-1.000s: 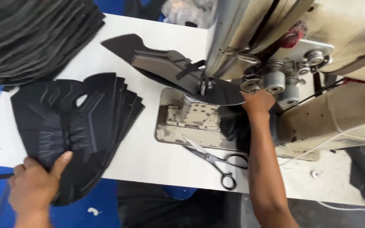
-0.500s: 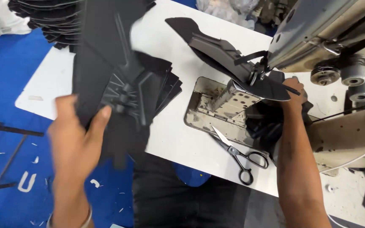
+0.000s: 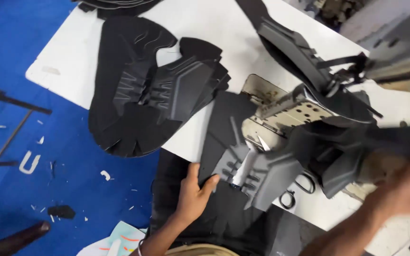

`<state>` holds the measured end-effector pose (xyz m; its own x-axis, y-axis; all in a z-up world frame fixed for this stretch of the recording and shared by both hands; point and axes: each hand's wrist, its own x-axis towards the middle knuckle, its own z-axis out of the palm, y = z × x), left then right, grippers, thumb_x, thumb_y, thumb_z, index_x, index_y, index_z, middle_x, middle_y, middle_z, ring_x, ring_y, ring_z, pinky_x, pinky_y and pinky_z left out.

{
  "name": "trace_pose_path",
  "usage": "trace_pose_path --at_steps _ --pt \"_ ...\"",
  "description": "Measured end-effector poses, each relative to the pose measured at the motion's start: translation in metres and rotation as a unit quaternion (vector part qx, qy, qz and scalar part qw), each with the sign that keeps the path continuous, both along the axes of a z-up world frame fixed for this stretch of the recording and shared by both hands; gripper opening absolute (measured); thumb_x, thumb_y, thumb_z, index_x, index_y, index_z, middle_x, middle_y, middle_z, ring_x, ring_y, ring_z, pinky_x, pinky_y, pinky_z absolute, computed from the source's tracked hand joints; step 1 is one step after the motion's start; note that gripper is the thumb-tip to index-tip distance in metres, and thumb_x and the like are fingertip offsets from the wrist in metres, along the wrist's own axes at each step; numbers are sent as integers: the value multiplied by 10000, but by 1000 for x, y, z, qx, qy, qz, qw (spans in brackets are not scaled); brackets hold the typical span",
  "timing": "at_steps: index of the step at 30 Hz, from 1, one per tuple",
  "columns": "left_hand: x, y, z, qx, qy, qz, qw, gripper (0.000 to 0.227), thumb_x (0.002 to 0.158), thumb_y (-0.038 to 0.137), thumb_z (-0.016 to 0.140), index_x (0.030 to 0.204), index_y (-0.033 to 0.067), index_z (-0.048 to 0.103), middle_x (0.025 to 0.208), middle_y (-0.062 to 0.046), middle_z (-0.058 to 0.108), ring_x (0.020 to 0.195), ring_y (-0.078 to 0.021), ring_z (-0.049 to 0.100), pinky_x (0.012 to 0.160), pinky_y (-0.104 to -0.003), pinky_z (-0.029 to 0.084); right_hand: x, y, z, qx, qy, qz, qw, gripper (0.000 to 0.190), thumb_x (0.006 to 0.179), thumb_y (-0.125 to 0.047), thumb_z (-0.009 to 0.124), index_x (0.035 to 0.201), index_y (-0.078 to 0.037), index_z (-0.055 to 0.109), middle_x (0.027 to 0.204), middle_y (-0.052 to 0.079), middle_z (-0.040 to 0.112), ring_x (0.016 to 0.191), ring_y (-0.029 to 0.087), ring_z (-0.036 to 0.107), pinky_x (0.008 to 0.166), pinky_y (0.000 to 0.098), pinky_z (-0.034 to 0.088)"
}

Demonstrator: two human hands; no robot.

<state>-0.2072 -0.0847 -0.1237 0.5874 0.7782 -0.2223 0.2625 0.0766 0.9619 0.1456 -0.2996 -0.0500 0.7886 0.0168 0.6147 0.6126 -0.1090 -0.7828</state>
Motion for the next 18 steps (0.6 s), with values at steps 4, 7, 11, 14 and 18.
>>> trace_pose_path --at_steps 4,7,11,14,18 --pt "6 17 10 7 68 -48 996 474 913 355 716 1191 -5 583 710 -164 671 619 -199 686 568 -375 509 -97 -4 -3 65 211 197 955 267 1130 13 690 912 -21 540 783 88 620 634 166 612 620 323 544" --pt "-7 18 -18 -32 27 -53 998 405 1075 374 580 1091 -26 643 698 -127 521 656 -156 500 599 -344 443 -133 42 -26 -20 360 245 900 48 968 19 673 952 14 628 783 96 662 655 166 647 611 301 533" --pt "-12 24 -19 -21 -72 -32 997 389 1116 355 501 1151 -7 641 795 -11 503 765 -91 459 709 -268 458 -155 125 -26 -127 373 314 864 82 950 -3 684 886 49 689 722 113 690 598 153 632 581 278 514" --pt "-11 23 -21 -8 -130 -30 991 365 1126 330 476 1211 3 614 946 29 607 903 -61 544 830 -252 473 -158 156 -36 -164 353 391 834 119 971 -39 680 891 49 689 721 105 713 597 135 642 575 266 519" --pt "-8 23 -5 -82 -86 -42 992 264 1045 230 611 1192 11 627 816 -27 602 742 -57 520 648 -271 462 -164 163 -49 -189 377 406 810 104 972 -34 668 917 42 712 734 86 703 643 133 677 576 262 542"
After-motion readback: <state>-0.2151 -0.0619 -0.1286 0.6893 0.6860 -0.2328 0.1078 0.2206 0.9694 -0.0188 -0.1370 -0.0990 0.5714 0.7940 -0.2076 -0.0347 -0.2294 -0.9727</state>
